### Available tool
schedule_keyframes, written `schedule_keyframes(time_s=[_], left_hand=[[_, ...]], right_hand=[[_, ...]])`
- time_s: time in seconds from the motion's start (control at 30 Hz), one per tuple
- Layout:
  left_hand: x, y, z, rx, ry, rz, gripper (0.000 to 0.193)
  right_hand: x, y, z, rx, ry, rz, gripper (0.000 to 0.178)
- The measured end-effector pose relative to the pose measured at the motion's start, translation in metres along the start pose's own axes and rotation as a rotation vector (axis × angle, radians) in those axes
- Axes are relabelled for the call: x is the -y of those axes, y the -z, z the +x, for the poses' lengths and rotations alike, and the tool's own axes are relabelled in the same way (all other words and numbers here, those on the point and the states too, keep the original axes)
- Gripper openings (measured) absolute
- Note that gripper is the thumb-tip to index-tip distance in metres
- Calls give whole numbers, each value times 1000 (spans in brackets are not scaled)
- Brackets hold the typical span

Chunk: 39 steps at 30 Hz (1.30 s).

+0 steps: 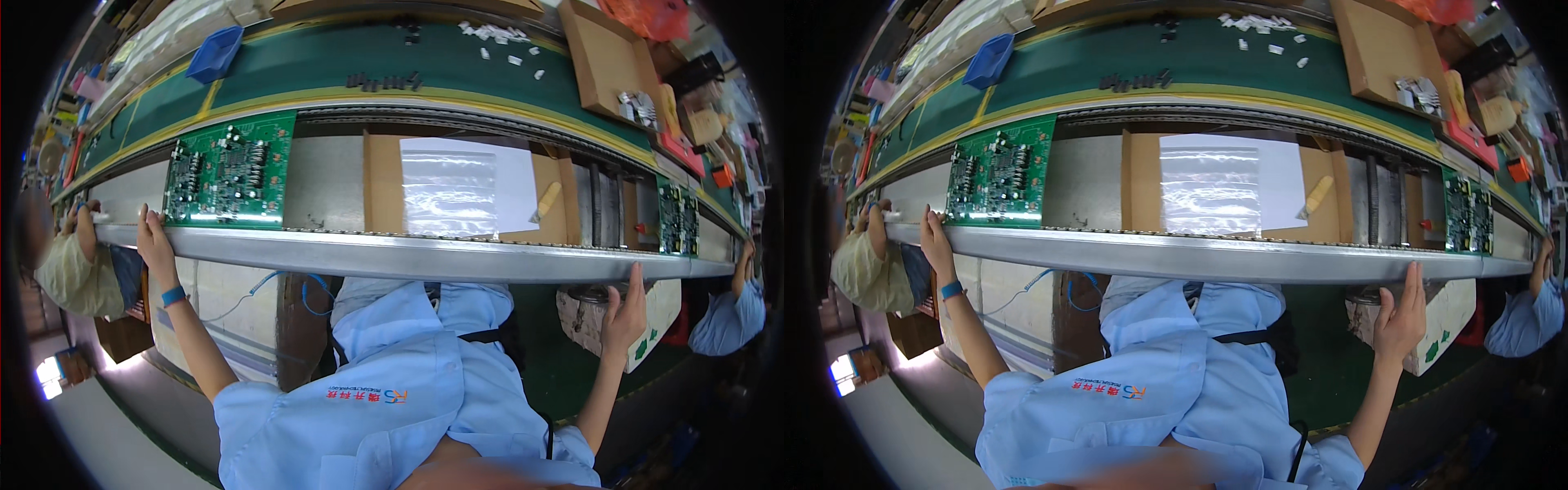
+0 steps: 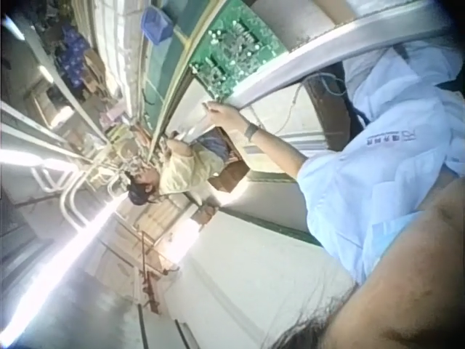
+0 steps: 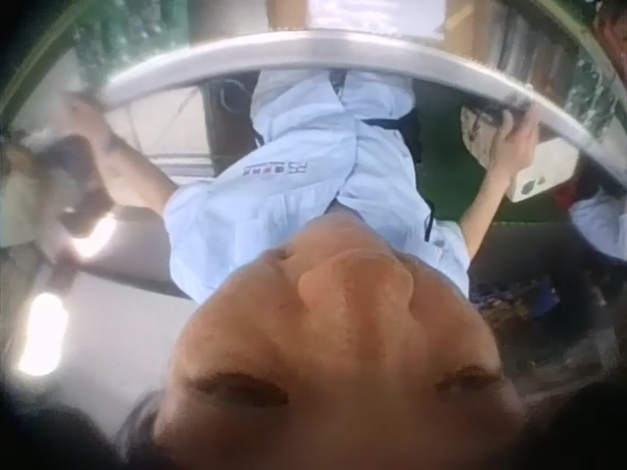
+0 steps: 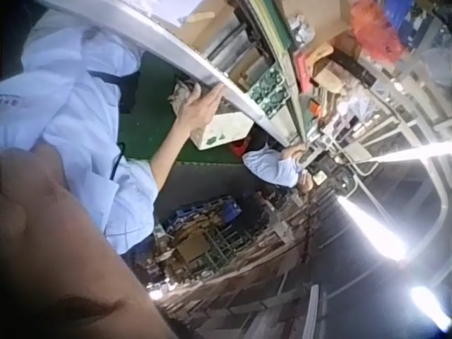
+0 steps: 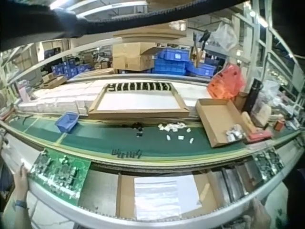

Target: The person inserts integrated circuits and transformers by hand into a large green PCB on an assembly line.

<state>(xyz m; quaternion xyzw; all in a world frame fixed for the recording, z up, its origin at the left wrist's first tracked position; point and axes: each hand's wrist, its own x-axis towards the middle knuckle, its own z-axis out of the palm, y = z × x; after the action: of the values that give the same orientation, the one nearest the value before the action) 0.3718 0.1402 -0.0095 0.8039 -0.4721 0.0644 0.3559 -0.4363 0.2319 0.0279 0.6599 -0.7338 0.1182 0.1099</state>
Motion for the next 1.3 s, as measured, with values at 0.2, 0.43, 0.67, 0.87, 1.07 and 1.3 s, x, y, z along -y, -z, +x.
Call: schedule_keyframes(time_s=[0.2, 0.43, 0.67, 0.87, 1.07, 1.3], left_hand=[[-124, -3, -55, 249, -309, 145, 39], [-229, -14, -105, 430, -612, 30, 47], [-321, -33, -89, 457, -889, -28, 33], [-413, -108, -40, 487, -1016, -223, 18], [-479, -246, -29, 383, -1087, -158, 26], [-498, -276, -41, 378, -1127, -215, 25]], right_hand=[[39, 13, 59, -238, 194, 230, 41], [93, -21, 173, -192, 352, 463, 40], [123, -101, 292, -123, 407, 560, 36], [150, -123, 315, -108, 430, 485, 26], [155, -121, 319, -352, 684, 364, 10], [128, -103, 299, -322, 593, 636, 13]])
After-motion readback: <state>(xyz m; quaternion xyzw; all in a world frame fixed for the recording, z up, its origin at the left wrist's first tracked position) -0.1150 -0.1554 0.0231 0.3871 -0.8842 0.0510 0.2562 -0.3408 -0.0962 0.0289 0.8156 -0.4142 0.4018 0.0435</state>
